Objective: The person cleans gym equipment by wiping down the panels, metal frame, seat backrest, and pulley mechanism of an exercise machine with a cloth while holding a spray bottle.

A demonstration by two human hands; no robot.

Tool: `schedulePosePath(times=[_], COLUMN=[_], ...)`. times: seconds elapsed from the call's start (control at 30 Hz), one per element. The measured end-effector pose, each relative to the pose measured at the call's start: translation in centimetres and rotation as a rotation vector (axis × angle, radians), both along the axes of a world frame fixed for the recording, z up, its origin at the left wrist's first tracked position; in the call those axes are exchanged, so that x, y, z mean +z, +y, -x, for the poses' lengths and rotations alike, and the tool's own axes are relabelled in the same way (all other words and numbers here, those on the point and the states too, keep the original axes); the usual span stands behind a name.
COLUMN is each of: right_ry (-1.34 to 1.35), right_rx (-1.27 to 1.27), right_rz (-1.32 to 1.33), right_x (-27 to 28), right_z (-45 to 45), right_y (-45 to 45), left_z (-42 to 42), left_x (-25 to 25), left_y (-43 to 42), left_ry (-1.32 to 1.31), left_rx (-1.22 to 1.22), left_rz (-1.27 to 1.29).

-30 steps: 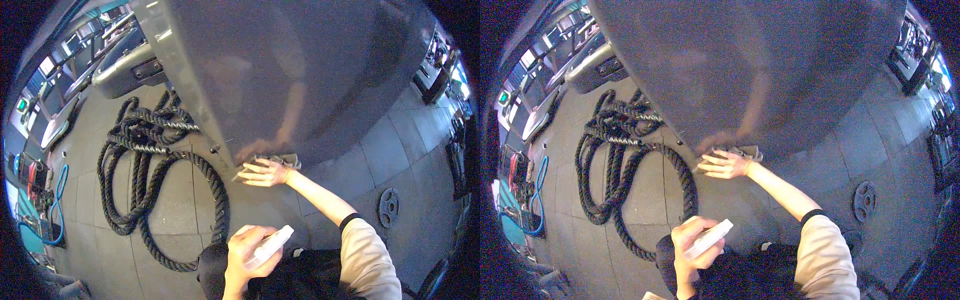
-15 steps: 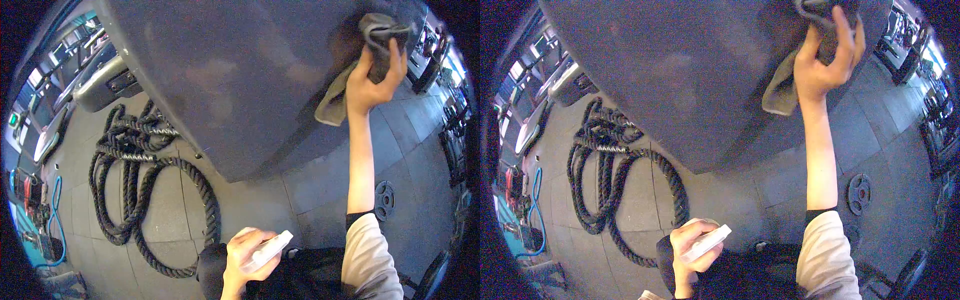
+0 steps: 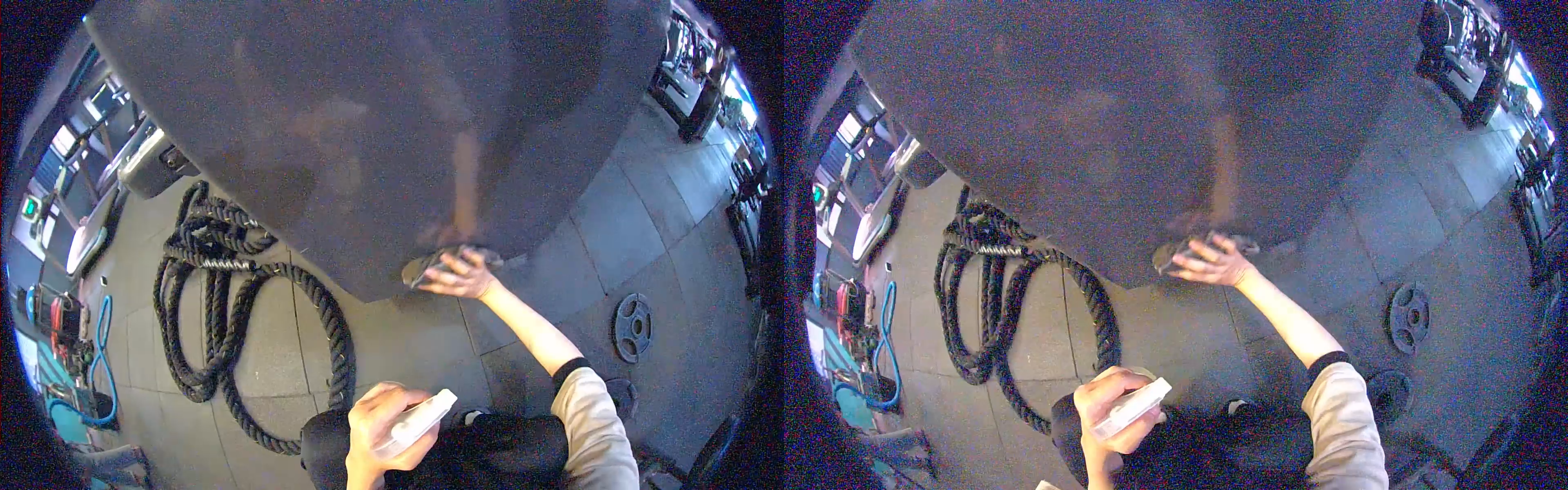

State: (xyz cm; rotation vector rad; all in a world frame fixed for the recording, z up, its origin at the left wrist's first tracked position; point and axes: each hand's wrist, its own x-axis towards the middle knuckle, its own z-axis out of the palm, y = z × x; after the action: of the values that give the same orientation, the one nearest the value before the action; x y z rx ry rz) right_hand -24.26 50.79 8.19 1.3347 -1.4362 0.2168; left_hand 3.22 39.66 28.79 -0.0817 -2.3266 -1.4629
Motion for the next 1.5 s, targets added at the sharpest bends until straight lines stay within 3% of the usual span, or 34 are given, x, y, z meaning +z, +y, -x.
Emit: schedulePosePath(times=[0.13,0.23,0.37,0.47,0.5,0.57,0.63,0.83,0.93,1.13,1.33,1.4,1.5], right_ry=[-0.159,-0.085,0.045,0.197,0.137,0.085,-0.045,-0.207,-0.448,-0.809,-1.161,-1.298,-1.707], right_rx=[0.138,0.118,-0.004,-0.09,-0.052,-0.207,-0.123,-0.31,-0.334,-0.661,-0.897,-0.86,-0.717], right_rz=[-0.546,-0.568,-0.114,0.235,0.364,0.714,1.107,1.158,1.243,1.49,1.434,1.478,1.564], right_x=[-6.7,-6.5,3.2,14.8,18.6,23.5,26.0,17.5,9.9,-3.4,-6.2,-7.2,-4.1], right_z=[0.7,1.5,0.7,2.0,2.8,6.0,7.6,9.9,10.5,9.8,4.3,3.0,0.1], right_y=[3.3,4.4,2.9,2.4,3.0,5.0,6.1,10.9,12.3,10.5,3.5,1.4,-0.5], left_z=[-1.2,-2.5,-2.6,-2.1,-2.0,-1.5,-1.2,-1.3,-1.5,-2.1,-2.3,-2.3,-1.9], left_x=[1.0,2.2,3.1,1.8,1.3,0.9,0.7,0.8,1.2,1.5,2.2,2.0,1.7], left_y=[0.3,0.9,1.3,0.7,0.6,0.6,0.7,0.4,0.2,-0.5,0.0,0.0,0.1], left_ry=[-0.008,-0.094,-0.109,-0.033,-0.037,-0.073,-0.11,-0.04,-0.021,-0.042,-0.109,-0.073,-0.019], left_rx=[0.006,0.054,0.069,0.034,0.039,0.057,0.066,0.019,0.003,-0.015,0.111,0.118,0.085], left_rz=[0.004,0.029,0.049,0.001,0.025,0.019,-0.007,-0.011,-0.019,0.004,-0.068,-0.048,-0.002])
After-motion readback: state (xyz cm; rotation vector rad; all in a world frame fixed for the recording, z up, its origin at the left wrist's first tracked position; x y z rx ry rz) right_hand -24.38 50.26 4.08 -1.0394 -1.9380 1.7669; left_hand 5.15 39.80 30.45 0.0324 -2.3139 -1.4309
